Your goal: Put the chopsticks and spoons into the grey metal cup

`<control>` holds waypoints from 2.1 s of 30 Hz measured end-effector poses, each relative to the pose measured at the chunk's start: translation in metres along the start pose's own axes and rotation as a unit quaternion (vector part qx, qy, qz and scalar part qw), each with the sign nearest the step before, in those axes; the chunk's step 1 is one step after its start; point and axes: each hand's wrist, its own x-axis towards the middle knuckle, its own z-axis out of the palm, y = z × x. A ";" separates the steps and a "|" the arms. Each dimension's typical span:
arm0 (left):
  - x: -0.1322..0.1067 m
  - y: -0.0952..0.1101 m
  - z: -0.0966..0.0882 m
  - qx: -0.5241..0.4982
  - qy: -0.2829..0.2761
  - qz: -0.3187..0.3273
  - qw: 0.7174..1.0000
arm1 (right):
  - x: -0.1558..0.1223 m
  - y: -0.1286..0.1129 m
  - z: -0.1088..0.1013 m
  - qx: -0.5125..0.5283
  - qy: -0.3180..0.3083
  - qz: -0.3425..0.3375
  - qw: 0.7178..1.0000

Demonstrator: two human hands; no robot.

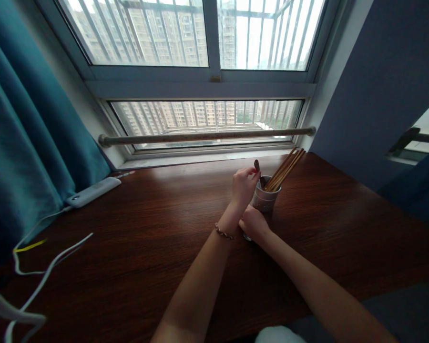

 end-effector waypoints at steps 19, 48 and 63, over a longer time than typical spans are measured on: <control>0.004 -0.017 0.003 0.012 -0.038 -0.027 0.999 | 0.003 0.003 0.005 -0.041 0.004 0.104 0.994; 0.022 -0.024 -0.102 0.092 -0.216 -0.234 0.944 | -0.009 0.037 -0.109 0.388 0.517 -0.008 0.763; 0.015 -0.022 -0.097 0.192 -0.425 -0.195 0.863 | 0.008 0.065 -0.077 0.051 0.364 0.041 0.929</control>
